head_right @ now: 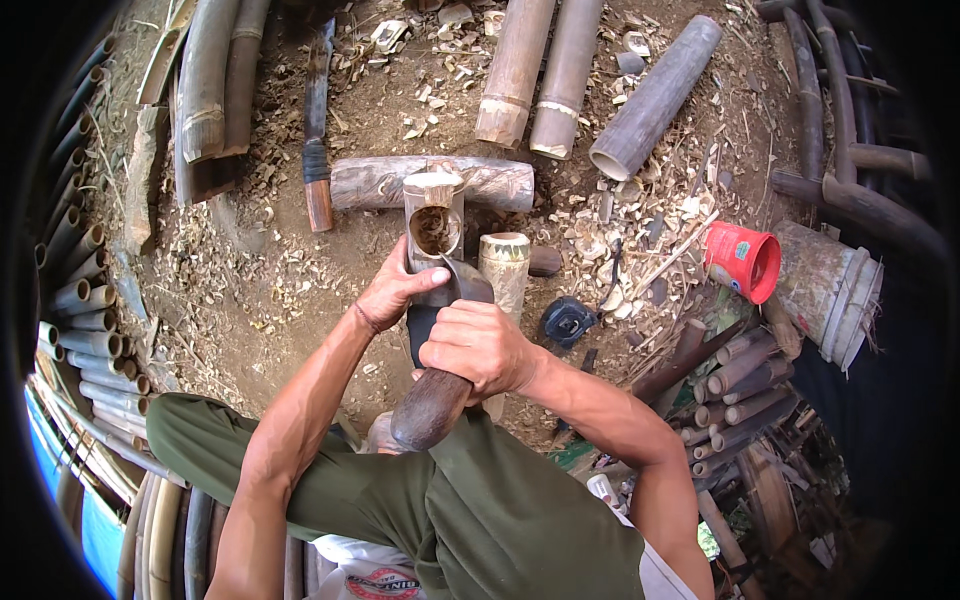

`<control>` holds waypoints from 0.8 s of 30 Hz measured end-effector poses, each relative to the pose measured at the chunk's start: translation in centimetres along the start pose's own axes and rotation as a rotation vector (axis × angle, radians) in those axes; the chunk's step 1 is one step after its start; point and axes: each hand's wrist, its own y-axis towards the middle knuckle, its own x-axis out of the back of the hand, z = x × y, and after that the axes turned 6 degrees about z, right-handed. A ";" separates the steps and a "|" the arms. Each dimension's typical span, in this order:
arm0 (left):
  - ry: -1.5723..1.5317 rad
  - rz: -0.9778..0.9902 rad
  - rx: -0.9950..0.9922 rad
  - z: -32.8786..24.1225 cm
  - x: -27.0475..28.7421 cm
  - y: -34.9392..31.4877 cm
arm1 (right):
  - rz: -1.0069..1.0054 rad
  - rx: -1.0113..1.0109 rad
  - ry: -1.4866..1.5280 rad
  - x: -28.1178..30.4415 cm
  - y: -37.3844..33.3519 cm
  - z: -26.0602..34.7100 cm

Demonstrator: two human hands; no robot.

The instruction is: The person carves a hole into a bamboo section using a chisel and then fits another bamboo pole into the carved opening.

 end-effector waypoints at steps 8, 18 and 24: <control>0.136 -0.071 0.010 0.2 -0.2 0.4 | 0.089 0.065 -0.057 -0.3 0.0 -0.6; 0.352 -0.347 -0.031 0.2 -2.5 1.2 | 0.211 0.199 -0.215 -0.1 -2.8 -3.3; 0.570 -0.474 0.089 0.6 -2.9 1.6 | 0.289 0.262 -0.344 -0.4 -4.7 -5.8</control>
